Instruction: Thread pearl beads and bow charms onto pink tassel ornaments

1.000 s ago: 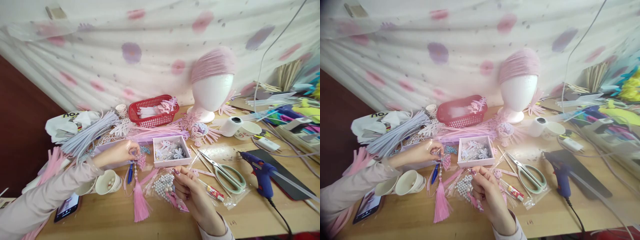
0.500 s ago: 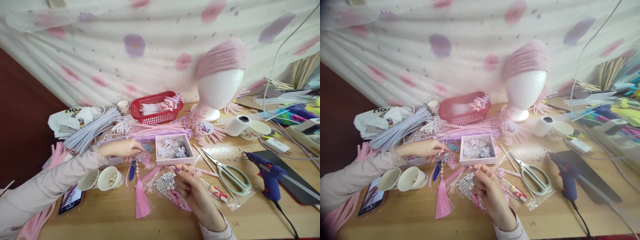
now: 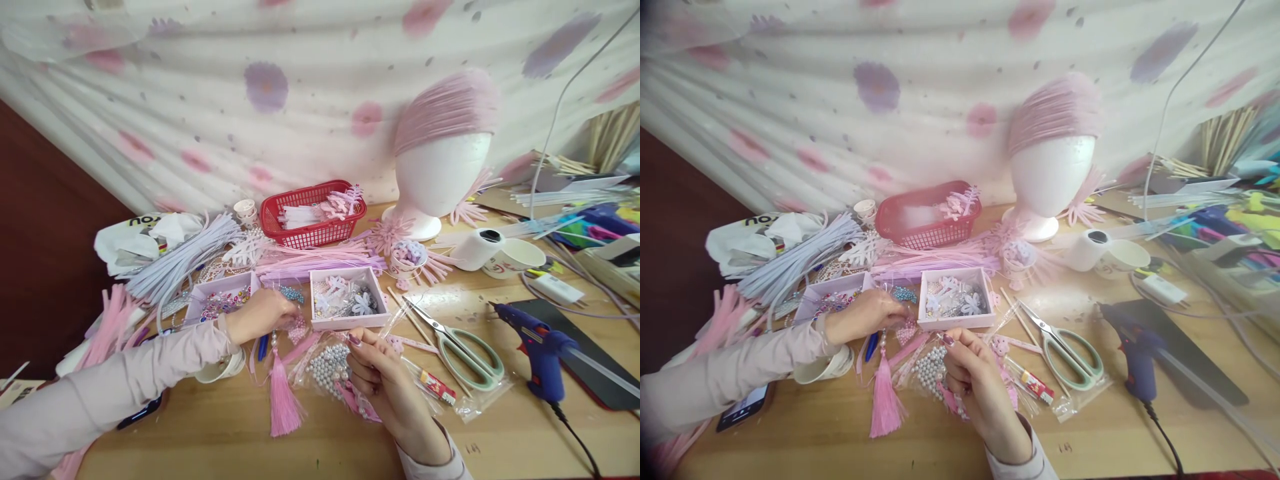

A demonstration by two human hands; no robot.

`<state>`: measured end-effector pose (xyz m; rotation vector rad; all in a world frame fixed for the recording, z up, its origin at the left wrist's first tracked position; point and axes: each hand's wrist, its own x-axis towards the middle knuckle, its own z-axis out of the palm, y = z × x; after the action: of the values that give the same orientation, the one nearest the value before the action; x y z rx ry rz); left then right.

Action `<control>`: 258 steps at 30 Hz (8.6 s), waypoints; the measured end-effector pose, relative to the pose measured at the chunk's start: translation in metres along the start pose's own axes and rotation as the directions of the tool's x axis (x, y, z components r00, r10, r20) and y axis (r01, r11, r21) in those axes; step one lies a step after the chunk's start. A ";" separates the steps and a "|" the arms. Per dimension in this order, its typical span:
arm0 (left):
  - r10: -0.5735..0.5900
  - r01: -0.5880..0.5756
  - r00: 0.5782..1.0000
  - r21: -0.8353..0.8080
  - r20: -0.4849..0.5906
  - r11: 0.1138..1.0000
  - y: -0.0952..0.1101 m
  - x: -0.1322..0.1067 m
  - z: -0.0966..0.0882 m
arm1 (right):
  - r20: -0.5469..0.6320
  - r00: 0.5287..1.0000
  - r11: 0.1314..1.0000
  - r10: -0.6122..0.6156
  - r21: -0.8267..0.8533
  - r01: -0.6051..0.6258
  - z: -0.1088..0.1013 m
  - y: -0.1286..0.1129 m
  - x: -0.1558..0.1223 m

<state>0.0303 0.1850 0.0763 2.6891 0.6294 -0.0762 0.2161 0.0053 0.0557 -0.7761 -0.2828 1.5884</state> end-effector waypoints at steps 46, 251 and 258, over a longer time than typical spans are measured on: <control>-0.701 -0.006 0.594 -0.873 -0.395 0.487 0.115 -0.073 -0.022 | -0.024 0.994 0.966 -0.110 -0.238 0.101 0.003 0.007 -0.014; -0.729 -0.353 0.661 -0.783 0.179 -0.512 0.138 -0.049 0.059 | 0.173 0.868 0.503 -0.466 -0.755 0.420 0.021 0.024 -0.038; -0.680 -0.428 0.730 -0.728 0.071 -0.536 0.145 -0.048 0.066 | 0.345 0.756 0.253 -0.556 -0.796 0.550 0.022 0.028 -0.034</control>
<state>0.0531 0.0200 0.0718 0.3199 0.7099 0.9779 0.1800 -0.0268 0.0661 -1.2700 -1.3179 0.6263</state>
